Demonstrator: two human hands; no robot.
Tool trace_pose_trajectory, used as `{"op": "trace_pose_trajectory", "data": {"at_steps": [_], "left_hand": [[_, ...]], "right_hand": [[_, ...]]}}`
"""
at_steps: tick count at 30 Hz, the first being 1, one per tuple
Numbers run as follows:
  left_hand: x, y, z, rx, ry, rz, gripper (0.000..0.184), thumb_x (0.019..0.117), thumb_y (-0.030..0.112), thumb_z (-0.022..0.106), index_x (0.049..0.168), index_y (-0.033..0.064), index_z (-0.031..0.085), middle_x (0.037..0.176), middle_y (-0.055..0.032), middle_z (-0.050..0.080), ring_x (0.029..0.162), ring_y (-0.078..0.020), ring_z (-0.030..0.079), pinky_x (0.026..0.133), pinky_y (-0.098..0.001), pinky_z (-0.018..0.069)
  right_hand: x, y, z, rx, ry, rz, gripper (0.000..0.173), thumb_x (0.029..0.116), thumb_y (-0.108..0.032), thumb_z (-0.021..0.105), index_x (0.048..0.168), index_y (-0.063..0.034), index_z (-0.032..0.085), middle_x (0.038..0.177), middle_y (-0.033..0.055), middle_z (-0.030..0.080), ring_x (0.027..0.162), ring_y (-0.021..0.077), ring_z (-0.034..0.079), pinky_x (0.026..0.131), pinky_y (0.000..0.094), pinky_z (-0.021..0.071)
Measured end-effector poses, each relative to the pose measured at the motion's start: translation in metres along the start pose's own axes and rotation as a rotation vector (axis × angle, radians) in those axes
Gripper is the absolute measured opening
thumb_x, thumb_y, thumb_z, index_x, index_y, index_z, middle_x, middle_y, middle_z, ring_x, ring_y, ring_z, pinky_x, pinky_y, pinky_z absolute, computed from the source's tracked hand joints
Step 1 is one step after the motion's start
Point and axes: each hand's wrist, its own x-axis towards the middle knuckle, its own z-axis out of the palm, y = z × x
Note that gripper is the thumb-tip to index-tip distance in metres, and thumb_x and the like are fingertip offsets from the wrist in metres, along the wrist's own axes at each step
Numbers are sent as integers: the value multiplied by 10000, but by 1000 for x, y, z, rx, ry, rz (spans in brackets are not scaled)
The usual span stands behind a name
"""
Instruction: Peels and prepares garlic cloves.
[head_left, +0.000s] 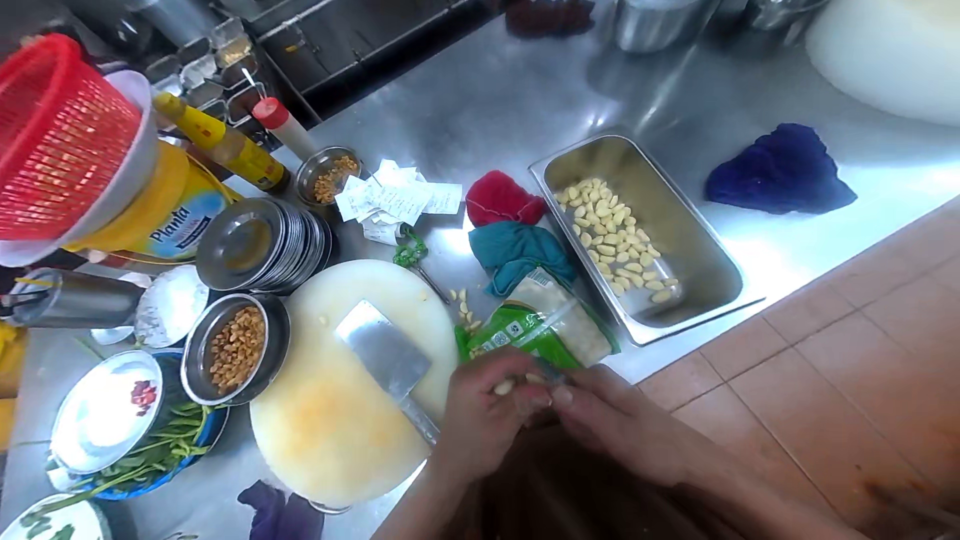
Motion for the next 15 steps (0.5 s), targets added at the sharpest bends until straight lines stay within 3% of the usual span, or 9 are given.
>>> {"op": "trace_pose_trajectory", "data": {"at_steps": [2, 5, 9, 12, 15], "left_hand": [[3, -1, 4, 115, 68, 61, 278, 972, 377, 686, 973, 102, 731, 843, 28, 690, 655, -8, 618, 577, -182, 555], [6, -5, -7, 440, 245, 118, 278, 992, 413, 652, 1003, 148, 738, 910, 55, 707, 691, -6, 646, 598, -189, 582], [4, -14, -32, 472, 453, -23, 178, 986, 254, 637, 981, 107, 738, 771, 60, 683, 569, -20, 599, 517, -211, 537], [15, -11, -34, 373, 506, -199, 149, 984, 154, 599, 979, 99, 738, 704, 34, 655, 514, -54, 551, 469, -227, 473], [47, 5, -12, 423, 325, -200, 160, 1013, 160, 609, 1017, 57, 731, 792, -12, 679, 591, -76, 597, 541, -263, 527]], "right_hand": [[0, 5, -2, 74, 32, -18, 498, 1025, -629, 428, 798, -213, 581, 576, -129, 407, 465, -30, 382, 426, 160, 333], [-10, 14, -3, -28, 58, -98, 537, 1048, -603, 404, 759, -182, 569, 577, -100, 406, 483, -9, 392, 449, 190, 337], [-22, 36, -10, -513, 74, -242, 473, 1088, -459, 435, 864, -98, 645, 630, 18, 527, 562, 117, 526, 513, 321, 442], [-17, 44, -22, -910, -54, 17, 508, 1047, -495, 475, 867, -59, 666, 810, 143, 660, 784, 333, 682, 653, 557, 536], [4, 35, -23, -999, -271, 344, 541, 1057, -509, 454, 1005, -27, 696, 1018, 221, 697, 1023, 439, 670, 821, 655, 506]]}}
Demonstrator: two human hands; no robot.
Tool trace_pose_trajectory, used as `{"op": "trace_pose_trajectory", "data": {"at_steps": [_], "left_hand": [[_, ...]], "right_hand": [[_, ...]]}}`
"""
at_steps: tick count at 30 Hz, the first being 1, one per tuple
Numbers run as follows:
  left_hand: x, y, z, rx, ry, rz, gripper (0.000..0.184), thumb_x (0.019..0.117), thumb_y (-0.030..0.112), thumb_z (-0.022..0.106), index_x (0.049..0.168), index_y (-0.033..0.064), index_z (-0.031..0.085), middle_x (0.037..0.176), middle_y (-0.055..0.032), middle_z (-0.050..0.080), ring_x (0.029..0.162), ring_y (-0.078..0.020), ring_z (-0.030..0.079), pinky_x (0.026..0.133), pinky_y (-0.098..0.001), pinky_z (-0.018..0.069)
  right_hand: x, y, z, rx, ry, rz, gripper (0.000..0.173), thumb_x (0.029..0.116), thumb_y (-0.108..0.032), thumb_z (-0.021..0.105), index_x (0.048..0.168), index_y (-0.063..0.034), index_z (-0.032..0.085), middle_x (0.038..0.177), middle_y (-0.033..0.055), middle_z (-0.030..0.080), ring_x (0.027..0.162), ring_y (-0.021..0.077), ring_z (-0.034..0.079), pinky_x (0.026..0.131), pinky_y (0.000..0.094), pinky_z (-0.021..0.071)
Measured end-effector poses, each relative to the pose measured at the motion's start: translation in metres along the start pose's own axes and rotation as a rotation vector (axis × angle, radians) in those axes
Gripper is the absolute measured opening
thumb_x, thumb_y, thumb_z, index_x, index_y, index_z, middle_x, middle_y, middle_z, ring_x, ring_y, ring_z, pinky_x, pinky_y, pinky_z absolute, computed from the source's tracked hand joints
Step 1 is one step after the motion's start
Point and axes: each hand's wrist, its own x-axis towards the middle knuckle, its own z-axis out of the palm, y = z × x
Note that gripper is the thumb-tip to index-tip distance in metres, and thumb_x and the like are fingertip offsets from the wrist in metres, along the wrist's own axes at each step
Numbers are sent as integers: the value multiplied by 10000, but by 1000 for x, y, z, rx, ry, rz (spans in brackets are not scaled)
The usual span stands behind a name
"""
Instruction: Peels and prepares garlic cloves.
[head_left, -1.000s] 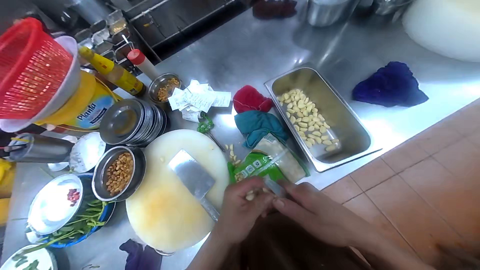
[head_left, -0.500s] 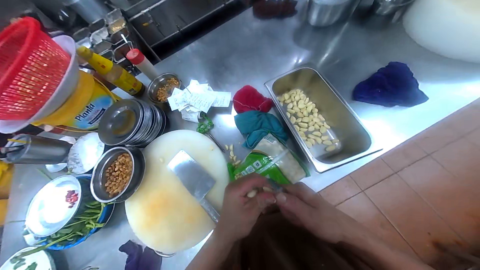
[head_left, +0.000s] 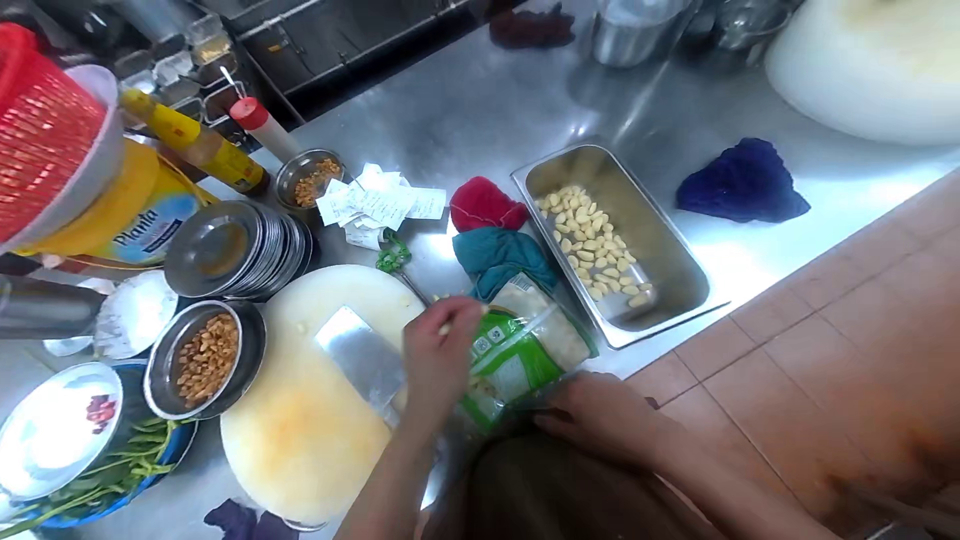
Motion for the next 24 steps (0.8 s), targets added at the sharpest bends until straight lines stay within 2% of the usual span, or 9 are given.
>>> {"op": "trace_pose_trajectory", "data": {"at_steps": [2, 4, 5, 7, 11, 12, 15, 19, 24], "left_hand": [[21, 28, 34, 34, -150, 91, 211, 1029, 175, 601, 1047, 20, 742, 863, -68, 716, 693, -122, 656, 661, -325, 576], [48, 49, 71, 22, -309, 48, 277, 1049, 223, 577, 1120, 5, 734, 945, -117, 734, 818, -189, 705, 787, -410, 596], [60, 51, 88, -5, -360, -11, 314, 1059, 255, 564, 1148, -1, 723, 943, -129, 723, 821, -209, 692, 790, -430, 582], [75, 45, 108, -113, -402, -189, 388, 1085, 334, 510, 1197, 11, 693, 869, -88, 665, 678, -155, 584, 641, -349, 517], [40, 28, 73, -603, -341, -526, 407, 1097, 432, 427, 1216, 112, 648, 862, 14, 613, 568, -27, 499, 492, -157, 413], [26, 21, 57, -775, -318, -636, 435, 1094, 479, 392, 1186, 139, 647, 896, 21, 635, 625, -22, 562, 531, -141, 460], [-7, 3, 26, -1087, -143, -851, 564, 1084, 538, 329, 1155, 88, 662, 975, -64, 693, 808, -130, 694, 702, -247, 589], [-36, -2, 10, -1155, -106, -840, 668, 1089, 562, 249, 1177, 45, 663, 1053, -130, 720, 978, -230, 724, 873, -367, 607], [-50, 7, 6, -1214, -225, -708, 720, 1081, 586, 207, 1221, 46, 661, 1157, -137, 714, 1062, -232, 709, 953, -378, 580]], "right_hand": [[10, -6, -2, -22, -83, 45, 543, 1051, -523, 474, 1035, -24, 688, 1047, 239, 689, 1054, 456, 659, 827, 666, 504], [16, -9, 1, -17, -77, 53, 502, 1040, -503, 517, 1071, -30, 684, 1055, 234, 690, 1053, 449, 662, 820, 658, 512], [18, -10, 3, 1, -57, 59, 454, 1033, -466, 549, 1108, -40, 685, 1073, 231, 691, 1059, 446, 662, 827, 657, 514], [15, -5, 10, 55, 13, 42, 336, 1023, -345, 582, 1191, -73, 686, 1107, 217, 702, 1076, 434, 668, 854, 651, 521], [-2, 16, 24, 290, 244, -84, 226, 984, -253, 604, 1060, -64, 702, 928, 164, 710, 902, 342, 693, 795, 571, 541], [-8, 21, 29, 372, 305, -96, 239, 974, -280, 625, 1038, -67, 711, 890, 135, 708, 846, 289, 689, 769, 522, 548], [-24, 31, 34, 582, 493, -54, 308, 939, -393, 710, 1071, -117, 747, 878, 13, 735, 747, 104, 684, 701, 335, 590], [-33, 17, 16, 652, 776, -63, 330, 889, -490, 730, 1028, -191, 728, 695, -126, 608, 551, -30, 517, 484, 167, 441], [-24, -30, -27, 427, 741, -380, 263, 934, -411, 727, 994, -156, 703, 764, -89, 632, 630, -43, 547, 554, 138, 482]]}}
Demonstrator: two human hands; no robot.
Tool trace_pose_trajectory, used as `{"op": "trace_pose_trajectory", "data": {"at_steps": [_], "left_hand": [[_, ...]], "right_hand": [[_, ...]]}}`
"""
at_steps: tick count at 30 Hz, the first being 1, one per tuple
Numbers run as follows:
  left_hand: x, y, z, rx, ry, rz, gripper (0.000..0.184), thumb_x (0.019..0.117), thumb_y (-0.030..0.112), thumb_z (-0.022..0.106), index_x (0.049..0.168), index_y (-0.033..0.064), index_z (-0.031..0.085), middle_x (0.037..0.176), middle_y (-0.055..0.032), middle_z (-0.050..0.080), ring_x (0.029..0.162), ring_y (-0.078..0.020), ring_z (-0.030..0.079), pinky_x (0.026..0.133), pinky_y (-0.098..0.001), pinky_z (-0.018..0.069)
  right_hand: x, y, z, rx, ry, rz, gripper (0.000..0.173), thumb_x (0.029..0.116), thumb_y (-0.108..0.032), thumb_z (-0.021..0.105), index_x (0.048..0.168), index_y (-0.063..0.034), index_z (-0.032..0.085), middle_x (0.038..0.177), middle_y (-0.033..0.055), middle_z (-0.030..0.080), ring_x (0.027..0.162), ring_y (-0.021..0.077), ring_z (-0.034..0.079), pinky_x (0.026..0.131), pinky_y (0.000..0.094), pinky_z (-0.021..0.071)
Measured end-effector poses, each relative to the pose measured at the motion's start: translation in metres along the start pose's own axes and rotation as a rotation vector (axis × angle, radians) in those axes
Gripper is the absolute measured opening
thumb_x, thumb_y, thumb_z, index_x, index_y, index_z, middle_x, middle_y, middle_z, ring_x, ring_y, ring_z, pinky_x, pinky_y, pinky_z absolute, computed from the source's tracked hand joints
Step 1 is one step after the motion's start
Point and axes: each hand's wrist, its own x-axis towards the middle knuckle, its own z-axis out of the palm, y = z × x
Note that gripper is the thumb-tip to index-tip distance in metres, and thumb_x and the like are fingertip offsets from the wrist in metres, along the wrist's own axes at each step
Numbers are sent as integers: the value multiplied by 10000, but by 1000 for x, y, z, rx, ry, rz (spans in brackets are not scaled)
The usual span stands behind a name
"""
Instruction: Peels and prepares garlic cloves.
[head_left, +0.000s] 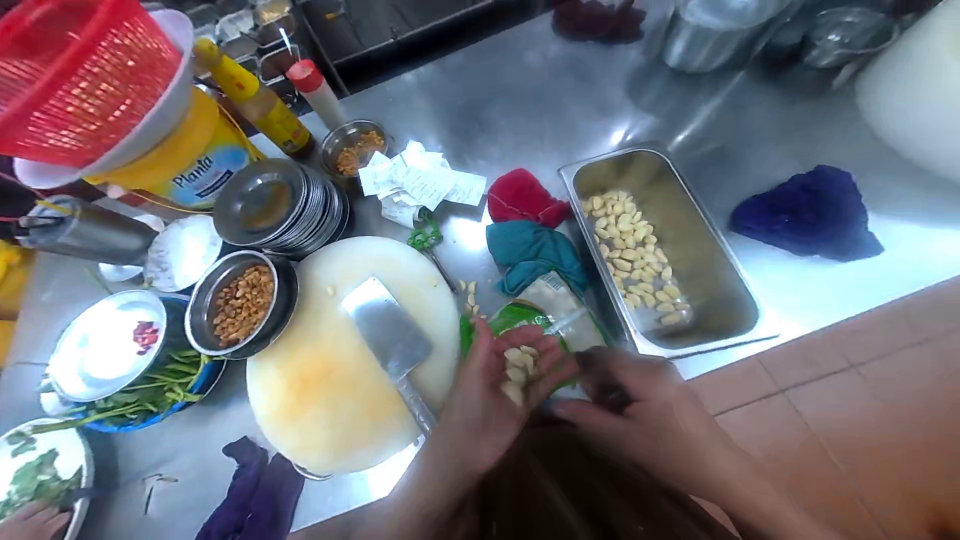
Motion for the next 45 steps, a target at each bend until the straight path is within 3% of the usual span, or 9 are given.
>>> {"op": "trace_pose_trajectory", "data": {"at_steps": [6, 10, 14, 19, 23, 26, 30, 35, 45], "left_hand": [[3, -10, -3, 106, -31, -20, 783, 1052, 637, 116, 1226, 106, 663, 1122, -80, 705, 986, -161, 680, 837, -324, 569], [2, -10, -7, 172, -82, -15, 664, 1085, 555, 202, 1221, 98, 665, 1150, -75, 682, 1044, -162, 654, 903, -348, 552], [1, -8, -5, 344, -79, 117, 258, 1064, 224, 502, 1137, 37, 664, 1022, -70, 696, 907, -139, 680, 826, -326, 589], [-7, -5, -1, 589, -115, 195, 220, 947, 152, 723, 1129, 37, 680, 896, -57, 683, 722, -105, 636, 650, -251, 553], [-11, 0, 0, 521, -174, 175, 189, 984, 151, 665, 1139, 46, 690, 880, -35, 668, 679, -66, 601, 608, -213, 522], [-14, 0, -3, 589, -304, 266, 205, 1024, 193, 625, 1142, 42, 696, 866, -9, 672, 658, -39, 600, 580, -197, 524], [-18, 0, 4, 688, -411, 337, 174, 1042, 156, 597, 1129, 34, 686, 896, -19, 702, 631, -50, 646, 536, -215, 575], [-16, 0, 0, 710, -495, 368, 148, 1040, 78, 567, 1137, 30, 669, 892, -19, 698, 646, -46, 643, 570, -215, 575], [-11, 2, -5, 740, -449, 382, 145, 1026, 51, 575, 1112, -6, 676, 990, -53, 707, 703, -81, 679, 599, -252, 611]], "right_hand": [[15, -21, 35, -259, -72, 66, 387, 866, -445, 739, 1006, -85, 732, 747, 14, 706, 645, 124, 682, 603, 329, 590], [10, -9, 36, -214, -9, 78, 224, 868, -342, 697, 937, -132, 734, 719, -48, 678, 619, 30, 629, 569, 229, 548], [1, -8, 18, 5, 99, 174, 132, 876, -304, 722, 949, -197, 743, 811, -115, 698, 661, -34, 617, 565, 182, 536], [-5, -7, 13, 76, 128, 156, 141, 881, -265, 717, 1009, -216, 749, 871, -113, 690, 690, -13, 619, 567, 186, 540], [-11, -7, 8, 226, 133, 158, 311, 852, -377, 821, 1073, -214, 676, 788, -114, 638, 630, -21, 563, 539, 147, 484], [-15, -3, 0, 240, 52, 179, 400, 892, -554, 734, 999, -204, 573, 699, -114, 556, 570, -29, 511, 492, 154, 441], [-16, -6, -1, 133, -82, 98, 475, 929, -581, 677, 1023, -122, 603, 727, -68, 597, 626, -23, 570, 550, 183, 508], [-13, -8, -8, 57, -174, 62, 507, 969, -602, 599, 1061, -104, 590, 679, -61, 561, 585, -19, 542, 524, 176, 482], [-13, -7, 0, -7, -127, 42, 507, 1008, -588, 534, 1033, -85, 589, 651, -30, 543, 553, 21, 535, 500, 200, 470]]}}
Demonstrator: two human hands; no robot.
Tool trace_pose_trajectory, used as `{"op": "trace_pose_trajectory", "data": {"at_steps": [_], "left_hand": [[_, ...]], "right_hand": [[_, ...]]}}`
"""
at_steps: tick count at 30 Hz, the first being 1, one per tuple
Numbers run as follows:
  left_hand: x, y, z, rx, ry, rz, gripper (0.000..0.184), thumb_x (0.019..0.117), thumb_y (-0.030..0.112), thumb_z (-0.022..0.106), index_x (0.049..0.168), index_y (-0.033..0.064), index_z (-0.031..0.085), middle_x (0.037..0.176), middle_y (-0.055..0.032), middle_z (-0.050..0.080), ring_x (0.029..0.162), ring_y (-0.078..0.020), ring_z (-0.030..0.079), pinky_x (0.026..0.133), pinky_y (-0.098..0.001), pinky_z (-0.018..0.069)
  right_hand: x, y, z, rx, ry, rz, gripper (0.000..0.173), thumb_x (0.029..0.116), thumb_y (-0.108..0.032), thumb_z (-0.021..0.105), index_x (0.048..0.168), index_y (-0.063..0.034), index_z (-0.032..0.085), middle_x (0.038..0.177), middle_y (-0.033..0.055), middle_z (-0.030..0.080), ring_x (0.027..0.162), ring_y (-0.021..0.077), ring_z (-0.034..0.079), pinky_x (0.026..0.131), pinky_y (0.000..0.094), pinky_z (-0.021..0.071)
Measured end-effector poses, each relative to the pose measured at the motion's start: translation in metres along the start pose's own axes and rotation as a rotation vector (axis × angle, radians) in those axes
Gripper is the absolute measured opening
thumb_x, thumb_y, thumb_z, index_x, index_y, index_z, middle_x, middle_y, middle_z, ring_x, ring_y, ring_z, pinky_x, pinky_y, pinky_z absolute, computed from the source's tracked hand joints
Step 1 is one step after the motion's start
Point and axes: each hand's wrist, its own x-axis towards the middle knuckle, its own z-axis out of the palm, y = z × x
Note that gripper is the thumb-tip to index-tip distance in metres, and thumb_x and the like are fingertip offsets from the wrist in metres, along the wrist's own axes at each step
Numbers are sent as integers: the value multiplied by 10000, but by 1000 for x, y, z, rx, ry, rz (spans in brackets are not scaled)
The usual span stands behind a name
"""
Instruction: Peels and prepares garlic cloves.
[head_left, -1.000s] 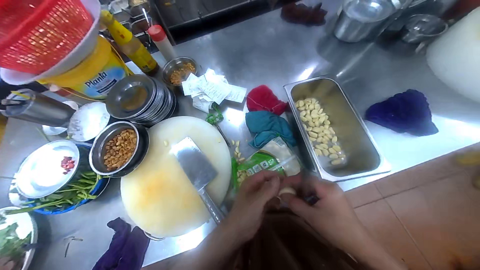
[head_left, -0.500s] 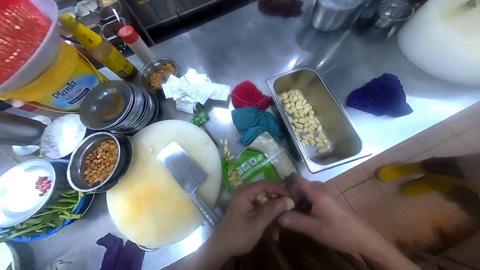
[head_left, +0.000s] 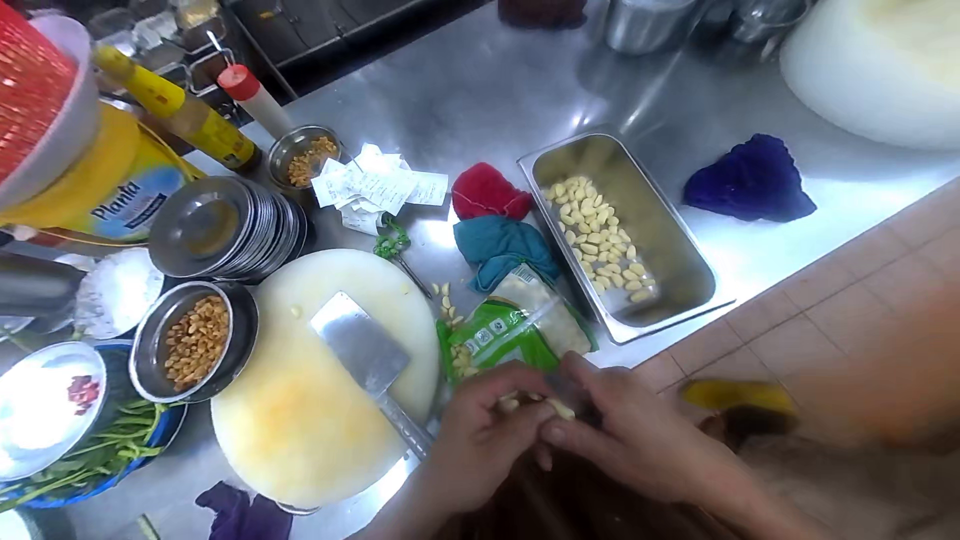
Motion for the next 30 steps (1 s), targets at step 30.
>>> {"op": "trace_pose_trajectory", "data": {"at_steps": [30], "left_hand": [[176, 5, 2, 407, 87, -186, 213, 987, 153, 685, 1140, 7, 711, 840, -69, 699, 597, -91, 613, 561, -251, 548]], "right_hand": [[-19, 45, 0, -144, -213, 150, 699, 987, -723, 406, 1057, -58, 608, 732, 103, 602, 659, 270, 643, 569, 479, 540]]}}
